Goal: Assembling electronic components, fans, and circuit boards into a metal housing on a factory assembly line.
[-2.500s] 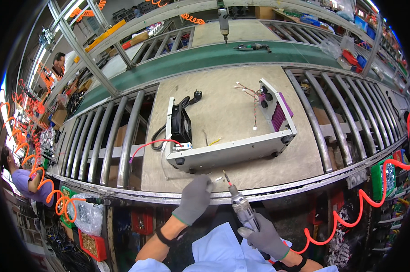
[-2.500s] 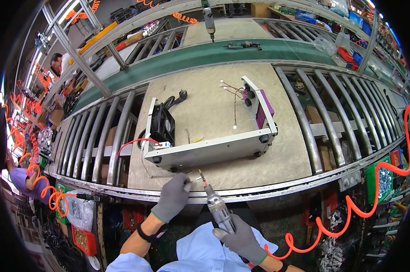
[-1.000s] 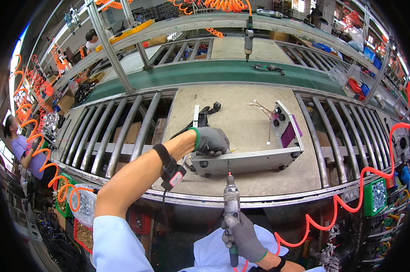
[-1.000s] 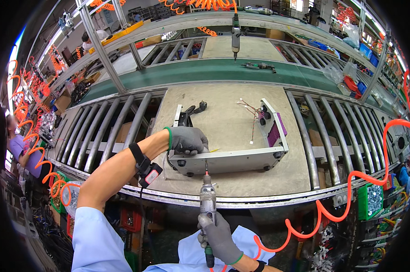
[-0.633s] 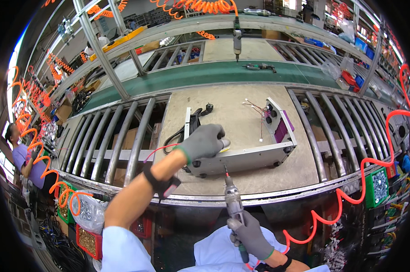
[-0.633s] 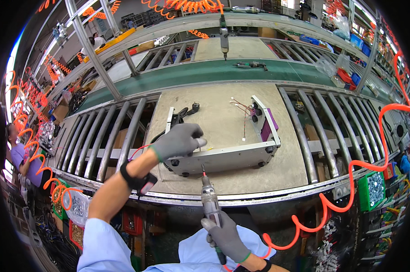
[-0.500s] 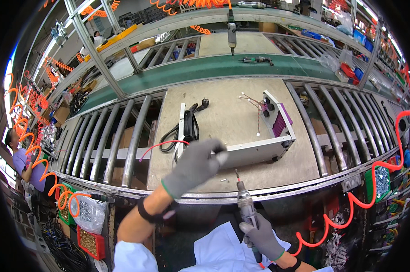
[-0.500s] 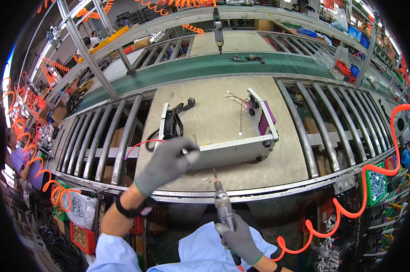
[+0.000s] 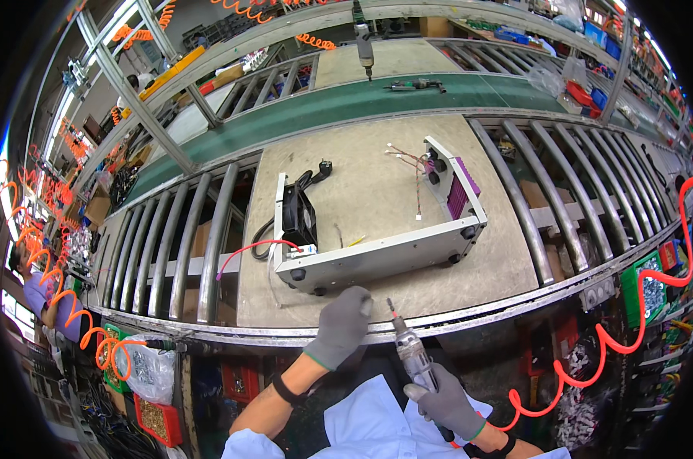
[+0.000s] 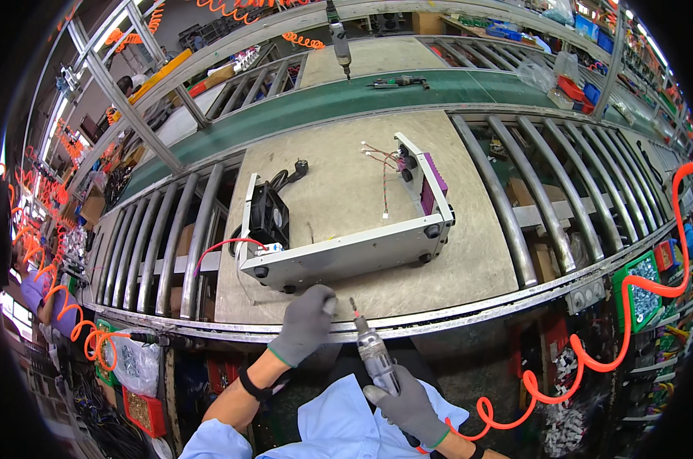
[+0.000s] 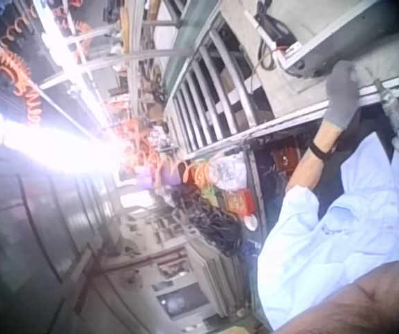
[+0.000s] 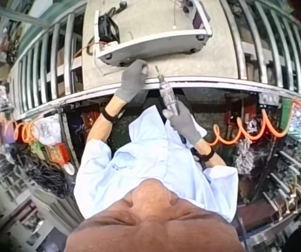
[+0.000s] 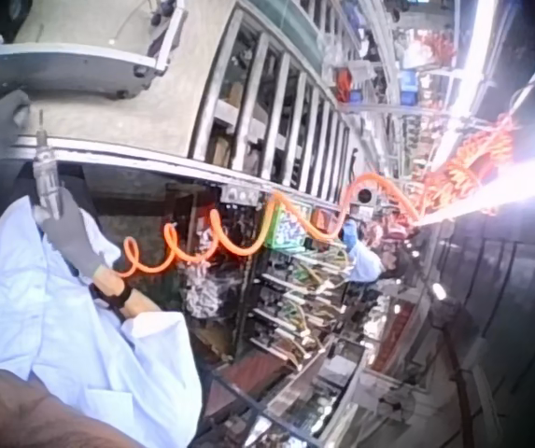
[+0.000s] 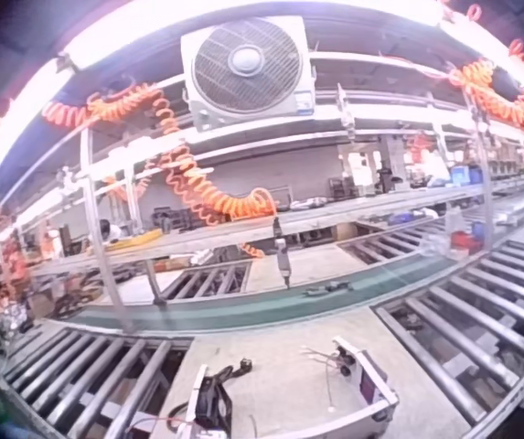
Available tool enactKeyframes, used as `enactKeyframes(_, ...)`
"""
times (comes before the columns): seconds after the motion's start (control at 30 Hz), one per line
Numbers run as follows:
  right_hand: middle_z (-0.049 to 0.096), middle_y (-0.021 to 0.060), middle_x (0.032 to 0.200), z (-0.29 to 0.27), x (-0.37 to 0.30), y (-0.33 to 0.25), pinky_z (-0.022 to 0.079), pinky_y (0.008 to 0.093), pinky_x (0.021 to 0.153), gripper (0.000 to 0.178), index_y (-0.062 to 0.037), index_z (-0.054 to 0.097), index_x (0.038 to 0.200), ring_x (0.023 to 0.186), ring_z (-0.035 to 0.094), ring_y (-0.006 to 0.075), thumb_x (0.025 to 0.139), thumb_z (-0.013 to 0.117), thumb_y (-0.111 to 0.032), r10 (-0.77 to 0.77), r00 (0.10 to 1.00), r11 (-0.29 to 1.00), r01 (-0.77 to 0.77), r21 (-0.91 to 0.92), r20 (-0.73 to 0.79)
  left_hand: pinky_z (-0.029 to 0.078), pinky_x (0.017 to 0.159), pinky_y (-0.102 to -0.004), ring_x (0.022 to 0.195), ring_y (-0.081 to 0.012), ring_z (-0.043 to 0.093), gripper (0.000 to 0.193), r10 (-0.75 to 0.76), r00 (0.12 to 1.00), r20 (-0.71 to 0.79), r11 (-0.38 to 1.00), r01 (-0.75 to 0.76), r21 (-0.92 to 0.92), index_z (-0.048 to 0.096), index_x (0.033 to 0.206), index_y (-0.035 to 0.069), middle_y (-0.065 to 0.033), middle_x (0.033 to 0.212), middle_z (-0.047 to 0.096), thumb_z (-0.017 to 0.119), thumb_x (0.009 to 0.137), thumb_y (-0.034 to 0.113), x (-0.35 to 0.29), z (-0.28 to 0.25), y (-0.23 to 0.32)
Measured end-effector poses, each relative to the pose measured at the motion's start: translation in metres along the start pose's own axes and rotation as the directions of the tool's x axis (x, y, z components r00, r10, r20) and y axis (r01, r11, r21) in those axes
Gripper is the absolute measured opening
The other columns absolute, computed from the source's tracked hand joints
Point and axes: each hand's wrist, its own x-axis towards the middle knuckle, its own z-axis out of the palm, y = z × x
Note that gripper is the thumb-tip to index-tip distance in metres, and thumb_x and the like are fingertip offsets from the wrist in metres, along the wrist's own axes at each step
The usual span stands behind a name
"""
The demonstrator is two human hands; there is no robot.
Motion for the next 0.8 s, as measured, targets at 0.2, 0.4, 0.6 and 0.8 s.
enactKeyframes(0.2,0.064,0.0029,0.087,0.007,0.004,0.006,0.052,0.0285,0.058,0.051,-0.0055,0.060,0.124,0.066,0.060,0.0091,0.089,0.082,-0.036,-0.089,0.993,0.982,0.101,-0.160,0.082,0.053,0.062,-0.0223,0.067,-0.0102,0.064,0.020,-0.397,0.840,0.370,0.373,0.516,-0.771,0.069,0.108,-0.001,-0.0055,0.083,0.071,0.069,0.100,0.017,-0.014,-0.038,0.008)
enactKeyframes(0.4,0.072,0.0139,0.108,0.007,0.006,0.006,0.055,0.0385,0.087,0.067,-0.0062,0.059,0.135,0.097,0.070,0.0240,0.088,0.082,-0.048,-0.070,0.983,0.961,0.112,-0.253,0.169,0.053,0.060,-0.0228,0.057,-0.0087,0.058,0.021,-0.360,0.765,0.534,0.303,0.637,-0.709,0.068,0.104,-0.002,-0.0063,0.079,0.068,0.072,0.100,0.018,-0.027,-0.048,-0.017)
enactKeyframes(0.6,0.068,0.0082,0.097,-0.011,0.004,-0.004,0.053,0.0337,0.074,0.061,-0.0041,0.062,0.129,0.081,0.064,0.0161,0.088,0.083,-0.046,0.105,0.935,0.980,-0.040,-0.193,0.340,0.052,0.057,-0.0223,0.065,-0.0096,0.066,0.023,-0.263,0.671,0.693,0.417,0.727,-0.546,0.071,0.101,-0.002,-0.0077,0.082,0.073,0.076,0.097,0.020,-0.026,-0.074,-0.035)
enactKeyframes(0.8,0.065,0.0056,0.088,-0.021,0.000,-0.009,0.052,0.0318,0.065,0.053,-0.0039,0.065,0.121,0.071,0.062,0.0136,0.087,0.085,-0.040,0.091,0.938,0.973,-0.012,-0.230,0.335,0.051,0.057,-0.0218,0.067,-0.0097,0.067,0.023,-0.207,0.642,0.738,0.471,0.726,-0.500,0.073,0.101,-0.002,-0.0069,0.083,0.073,0.076,0.097,0.020,-0.018,-0.079,-0.023)
